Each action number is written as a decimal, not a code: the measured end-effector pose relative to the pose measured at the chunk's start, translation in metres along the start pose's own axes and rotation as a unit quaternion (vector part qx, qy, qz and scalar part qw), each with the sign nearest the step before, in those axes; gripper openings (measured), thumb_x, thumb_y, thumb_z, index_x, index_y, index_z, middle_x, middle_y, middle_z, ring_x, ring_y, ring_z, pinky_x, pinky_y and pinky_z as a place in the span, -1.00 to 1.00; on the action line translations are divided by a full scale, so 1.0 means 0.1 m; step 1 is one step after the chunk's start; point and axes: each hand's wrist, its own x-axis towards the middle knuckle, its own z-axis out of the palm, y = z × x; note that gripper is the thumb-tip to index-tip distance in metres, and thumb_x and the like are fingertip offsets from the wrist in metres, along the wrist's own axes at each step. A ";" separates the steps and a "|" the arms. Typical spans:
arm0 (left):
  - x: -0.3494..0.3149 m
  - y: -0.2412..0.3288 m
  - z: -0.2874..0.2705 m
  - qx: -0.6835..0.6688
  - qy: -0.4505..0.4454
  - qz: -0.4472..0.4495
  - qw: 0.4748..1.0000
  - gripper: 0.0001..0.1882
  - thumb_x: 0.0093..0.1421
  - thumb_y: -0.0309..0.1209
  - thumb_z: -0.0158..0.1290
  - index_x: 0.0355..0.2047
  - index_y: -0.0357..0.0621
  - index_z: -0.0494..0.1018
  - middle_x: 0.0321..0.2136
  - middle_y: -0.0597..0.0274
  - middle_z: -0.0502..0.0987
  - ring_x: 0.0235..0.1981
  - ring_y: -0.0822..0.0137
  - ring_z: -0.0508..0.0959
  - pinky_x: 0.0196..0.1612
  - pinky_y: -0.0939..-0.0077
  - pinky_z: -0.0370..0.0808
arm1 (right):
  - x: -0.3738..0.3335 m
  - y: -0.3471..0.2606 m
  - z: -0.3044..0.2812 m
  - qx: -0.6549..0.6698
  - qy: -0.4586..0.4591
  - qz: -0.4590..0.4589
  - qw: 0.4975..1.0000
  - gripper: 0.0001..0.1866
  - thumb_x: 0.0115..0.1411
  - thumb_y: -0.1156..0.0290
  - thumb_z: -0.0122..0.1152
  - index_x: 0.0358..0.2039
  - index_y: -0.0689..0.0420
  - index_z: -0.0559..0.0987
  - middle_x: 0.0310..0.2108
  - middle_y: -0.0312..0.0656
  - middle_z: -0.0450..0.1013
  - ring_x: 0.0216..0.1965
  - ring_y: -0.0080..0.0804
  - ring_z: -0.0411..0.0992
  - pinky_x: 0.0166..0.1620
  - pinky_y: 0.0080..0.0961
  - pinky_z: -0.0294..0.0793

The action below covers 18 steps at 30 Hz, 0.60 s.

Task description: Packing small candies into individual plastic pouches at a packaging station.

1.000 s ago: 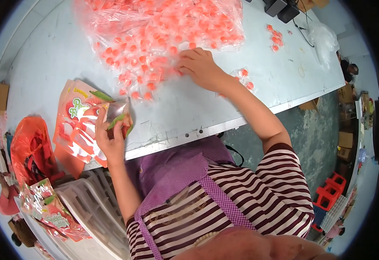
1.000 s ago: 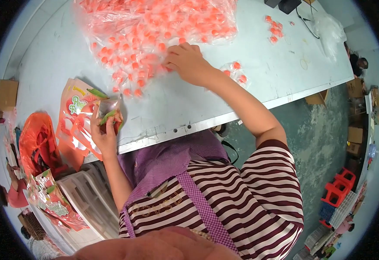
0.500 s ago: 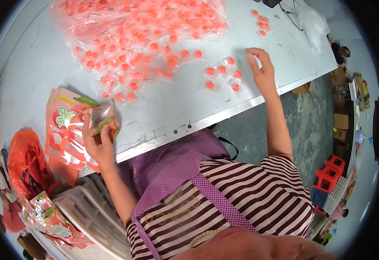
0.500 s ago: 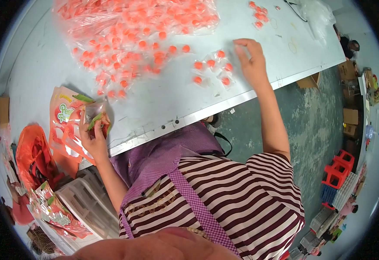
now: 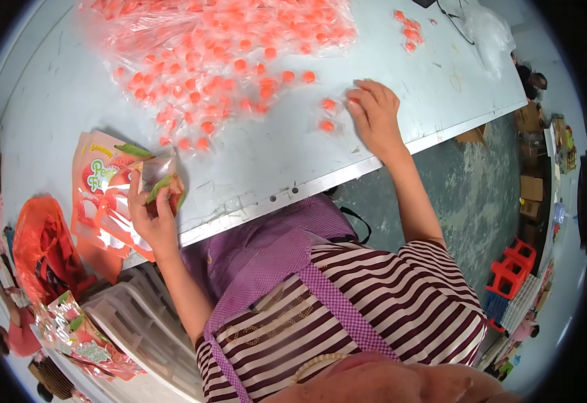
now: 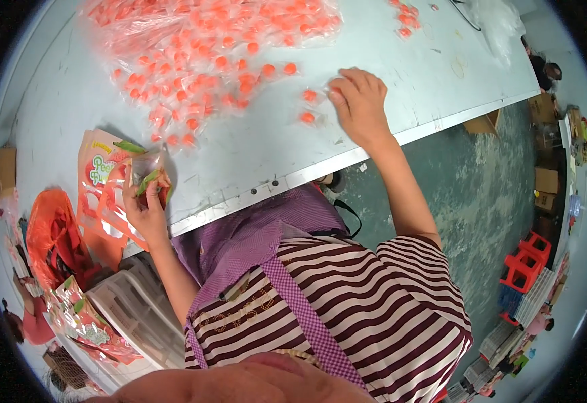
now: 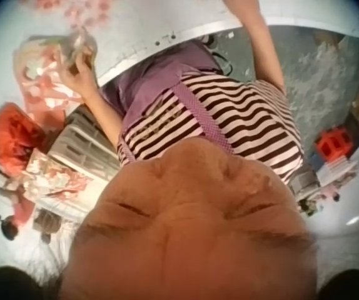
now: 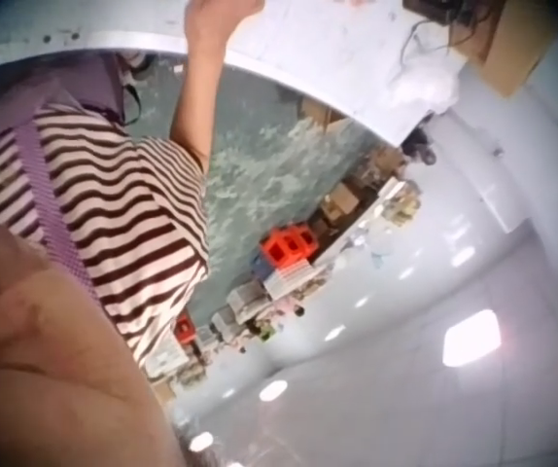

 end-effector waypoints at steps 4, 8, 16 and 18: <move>0.01 -0.05 -0.01 0.006 0.001 0.021 1.000 -0.80 0.04 -0.58 0.11 -0.46 -0.27 0.26 0.05 -0.11 0.36 0.06 0.03 0.38 0.02 0.31 0.33 | 0.10 -0.20 -0.10 -0.003 0.025 -0.018 1.000 -0.71 0.10 0.32 0.13 -0.15 0.08 0.48 0.00 -0.15 0.28 0.09 -0.18 0.17 0.12 -0.25 0.02; 0.02 -0.04 -0.02 0.013 -0.007 0.033 0.999 -0.80 0.04 -0.59 0.11 -0.44 -0.26 0.27 0.05 -0.11 0.36 0.06 0.03 0.38 0.03 0.31 0.32 | 0.19 -0.44 -0.06 0.026 0.029 -0.066 0.997 -0.71 0.06 0.31 0.16 -0.18 0.08 0.48 -0.01 -0.16 0.29 0.08 -0.18 0.17 0.13 -0.24 0.00; 0.03 0.07 -0.03 0.037 -0.001 0.064 0.997 -0.79 0.03 -0.59 0.12 -0.43 -0.27 0.27 0.05 -0.10 0.36 0.04 0.03 0.39 0.03 0.32 0.33 | 0.37 -0.39 0.04 -0.025 -0.012 -0.086 0.996 -0.75 0.04 0.35 0.18 -0.23 0.06 0.49 -0.17 -0.20 0.37 -0.02 -0.22 0.26 0.10 -0.19 0.07; 0.05 0.09 -0.02 0.056 -0.005 0.067 0.996 -0.79 0.02 -0.60 0.13 -0.44 -0.28 0.27 0.04 -0.11 0.37 0.03 0.02 0.39 0.03 0.32 0.33 | 0.53 -0.46 0.15 0.014 0.045 -0.106 0.993 -0.76 0.06 0.37 0.16 -0.22 0.05 0.50 -0.14 -0.19 0.38 -0.06 -0.25 0.29 0.07 -0.26 0.14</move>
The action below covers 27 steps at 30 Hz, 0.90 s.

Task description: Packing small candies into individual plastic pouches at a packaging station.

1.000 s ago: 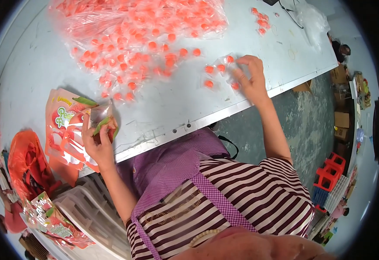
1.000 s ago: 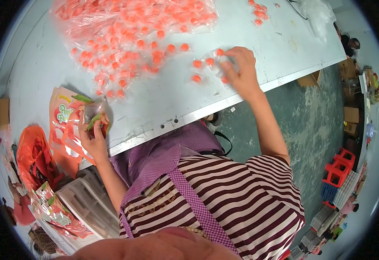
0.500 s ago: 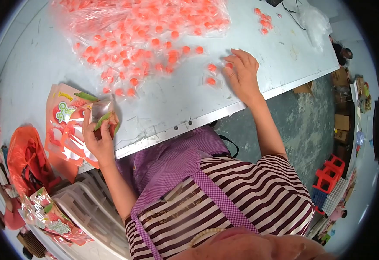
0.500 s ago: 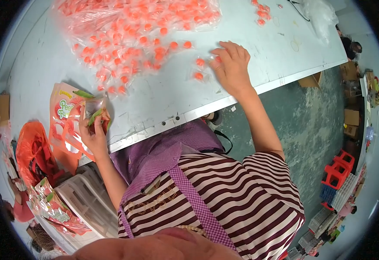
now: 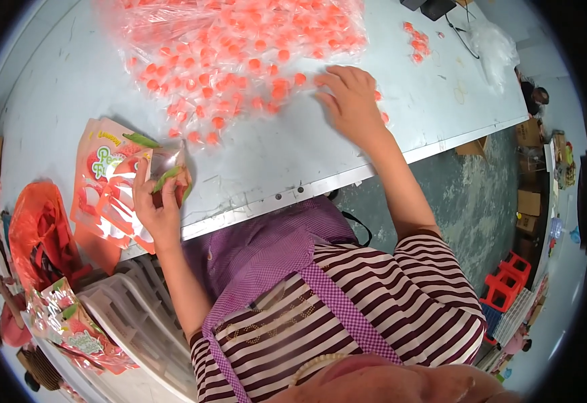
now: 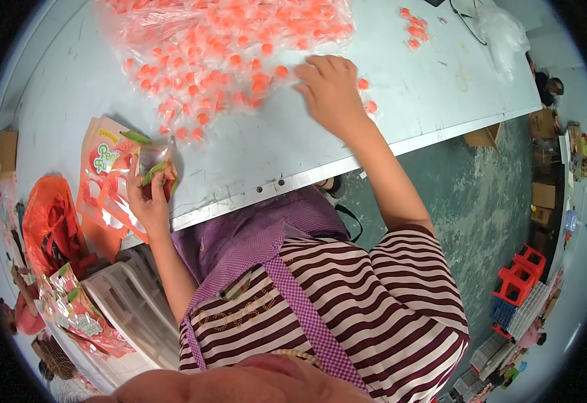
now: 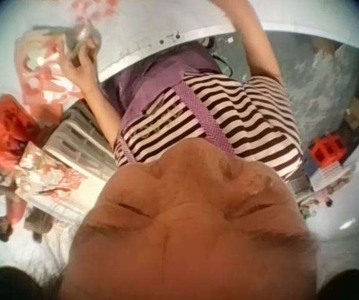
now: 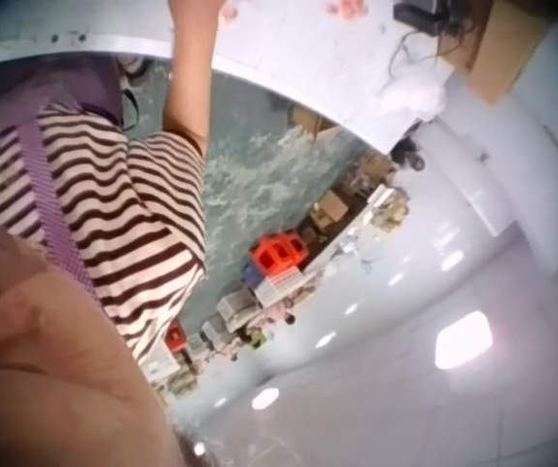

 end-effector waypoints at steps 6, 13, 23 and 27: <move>0.01 -0.01 0.02 0.008 -0.004 0.005 1.000 -0.78 0.00 -0.61 0.13 -0.45 -0.28 0.27 0.03 -0.11 0.38 0.02 0.01 0.40 0.02 0.30 0.34 | 0.06 0.01 0.15 0.017 -0.124 0.041 0.991 -0.72 0.10 0.35 0.14 -0.15 0.07 0.50 -0.10 -0.16 0.40 -0.06 -0.24 0.31 0.00 -0.33 0.24; 0.00 -0.03 0.01 -0.017 0.012 0.013 1.000 -0.78 -0.01 -0.63 0.13 -0.44 -0.27 0.27 0.03 -0.13 0.37 0.01 0.01 0.40 0.02 0.30 0.34 | 0.00 -0.02 -0.13 -0.022 -0.132 0.034 0.990 -0.70 0.11 0.37 0.12 -0.11 0.05 0.49 -0.07 -0.19 0.39 -0.03 -0.21 0.30 0.00 -0.32 0.26; 0.02 0.00 0.01 0.013 0.002 0.026 1.000 -0.79 0.00 -0.62 0.14 -0.43 -0.26 0.29 0.03 -0.12 0.37 0.01 0.03 0.40 0.00 0.31 0.35 | 0.21 -0.17 0.10 0.140 -0.194 0.055 0.969 -0.60 0.04 0.57 0.13 -0.06 0.02 0.44 -0.05 -0.22 0.38 -0.04 -0.17 0.28 0.04 -0.33 0.26; 0.01 -0.05 0.02 0.000 0.008 0.028 1.000 -0.78 -0.01 -0.61 0.15 -0.44 -0.27 0.29 0.04 -0.11 0.37 0.01 0.03 0.41 0.00 0.31 0.36 | 0.20 -0.15 0.13 0.134 -0.107 0.023 0.985 -0.63 0.03 0.58 0.13 -0.10 0.03 0.46 -0.14 -0.23 0.42 -0.07 -0.20 0.29 0.03 -0.34 0.27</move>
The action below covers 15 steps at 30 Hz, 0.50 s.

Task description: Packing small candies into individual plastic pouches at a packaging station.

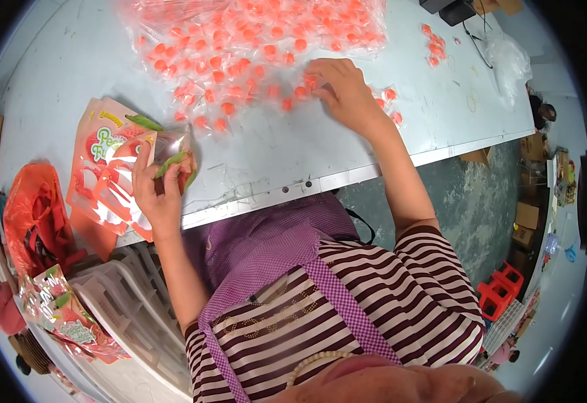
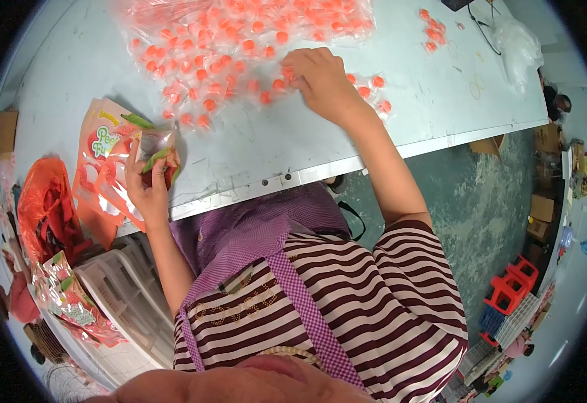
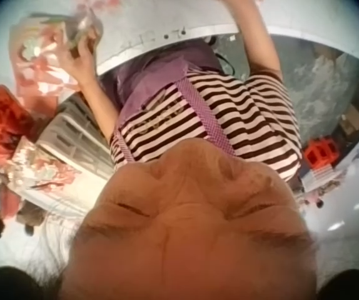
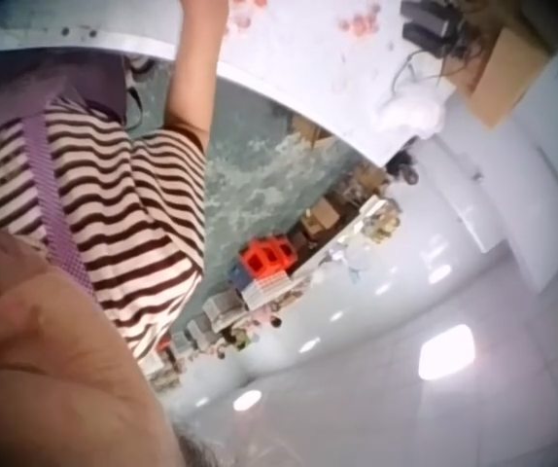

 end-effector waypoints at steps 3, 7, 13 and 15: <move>-0.01 -0.02 0.01 -0.005 0.001 -0.005 1.000 -0.78 -0.01 -0.61 0.15 -0.44 -0.28 0.29 0.04 -0.11 0.37 0.01 0.02 0.41 0.00 0.31 0.35 | 0.04 -0.01 -0.02 0.030 -0.082 0.019 0.996 -0.64 0.03 0.60 0.12 -0.12 0.04 0.47 -0.12 -0.23 0.42 -0.04 -0.21 0.28 0.04 -0.36 0.27; 0.00 0.01 0.00 0.008 -0.002 0.002 1.000 -0.78 -0.02 -0.61 0.15 -0.45 -0.28 0.29 0.04 -0.11 0.37 0.01 0.02 0.41 0.00 0.30 0.36 | -0.04 -0.01 -0.07 0.073 -0.126 0.086 0.986 -0.66 0.04 0.58 0.11 -0.13 0.05 0.48 -0.06 -0.23 0.39 0.00 -0.23 0.26 0.08 -0.35 0.20; -0.01 0.01 0.00 0.021 -0.002 0.003 1.000 -0.78 -0.02 -0.60 0.16 -0.47 -0.27 0.29 0.05 -0.10 0.37 0.01 0.02 0.41 -0.01 0.31 0.36 | -0.12 -0.21 0.00 -0.009 -0.024 -0.057 0.998 -0.73 0.03 0.45 0.19 -0.20 -0.04 0.52 -0.01 -0.20 0.32 0.03 -0.19 0.20 0.11 -0.27 0.09; -0.01 0.01 0.00 0.009 -0.008 -0.015 1.000 -0.77 -0.03 -0.60 0.17 -0.48 -0.27 0.29 0.04 -0.10 0.37 0.00 0.03 0.41 -0.02 0.32 0.36 | -0.16 -0.23 0.12 -0.027 -0.025 -0.064 0.997 -0.74 0.00 0.37 0.24 -0.23 -0.07 0.53 -0.04 -0.21 0.31 0.04 -0.19 0.18 0.08 -0.28 0.09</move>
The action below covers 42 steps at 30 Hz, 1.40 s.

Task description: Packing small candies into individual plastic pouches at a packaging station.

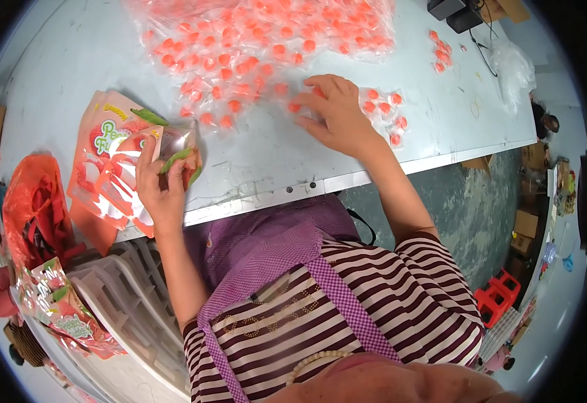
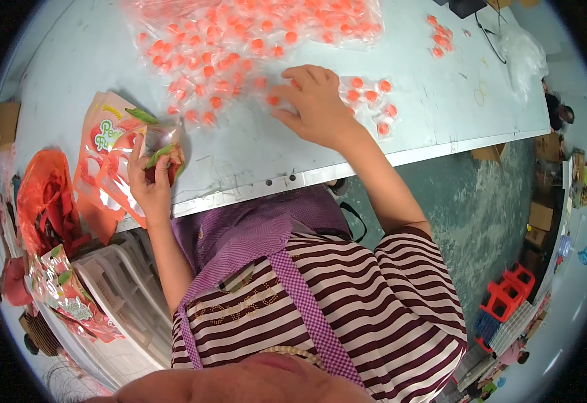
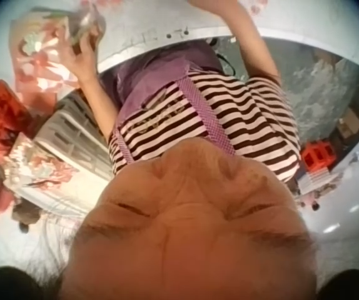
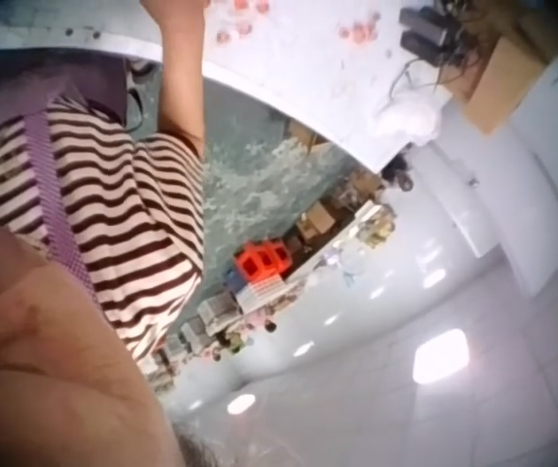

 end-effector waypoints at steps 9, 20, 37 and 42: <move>0.02 0.01 -0.01 0.010 0.009 0.025 1.000 -0.77 -0.05 -0.61 0.18 -0.50 -0.28 0.29 0.02 -0.09 0.39 -0.01 0.02 0.41 -0.03 0.31 0.37 | 0.02 0.03 -0.21 -0.016 -0.035 -0.002 0.999 -0.74 -0.04 0.27 0.29 -0.29 0.00 0.53 -0.11 -0.22 0.34 0.01 -0.22 0.20 0.06 -0.28 0.08; 0.03 0.04 -0.01 0.019 0.001 0.021 1.000 -0.76 -0.05 -0.60 0.19 -0.51 -0.27 0.29 0.02 -0.10 0.39 0.06 -0.02 0.38 0.05 0.27 0.33 | 0.33 0.09 0.08 -0.060 -0.008 0.056 0.997 -0.61 -0.03 0.24 0.30 -0.19 0.10 0.49 -0.11 -0.19 0.35 -0.01 -0.23 0.22 0.04 -0.33 0.12; 0.02 0.04 0.00 0.013 0.013 0.024 1.000 -0.75 -0.07 -0.61 0.20 -0.49 -0.27 0.30 0.02 -0.09 0.40 0.04 -0.02 0.39 0.05 0.26 0.34 | 0.47 0.15 -0.01 0.044 -0.019 0.037 0.998 -0.69 -0.01 0.46 0.21 -0.19 0.13 0.47 -0.13 -0.16 0.39 -0.09 -0.19 0.31 -0.01 -0.34 0.26; 0.03 0.04 0.01 0.034 0.006 0.033 0.999 -0.75 -0.06 -0.60 0.20 -0.48 -0.27 0.30 0.01 -0.10 0.40 0.03 -0.03 0.40 0.04 0.25 0.35 | 0.63 0.19 0.13 -0.063 -0.055 -0.014 0.996 -0.65 0.03 0.58 0.13 -0.11 0.11 0.47 -0.13 -0.16 0.39 -0.09 -0.18 0.30 -0.01 -0.34 0.30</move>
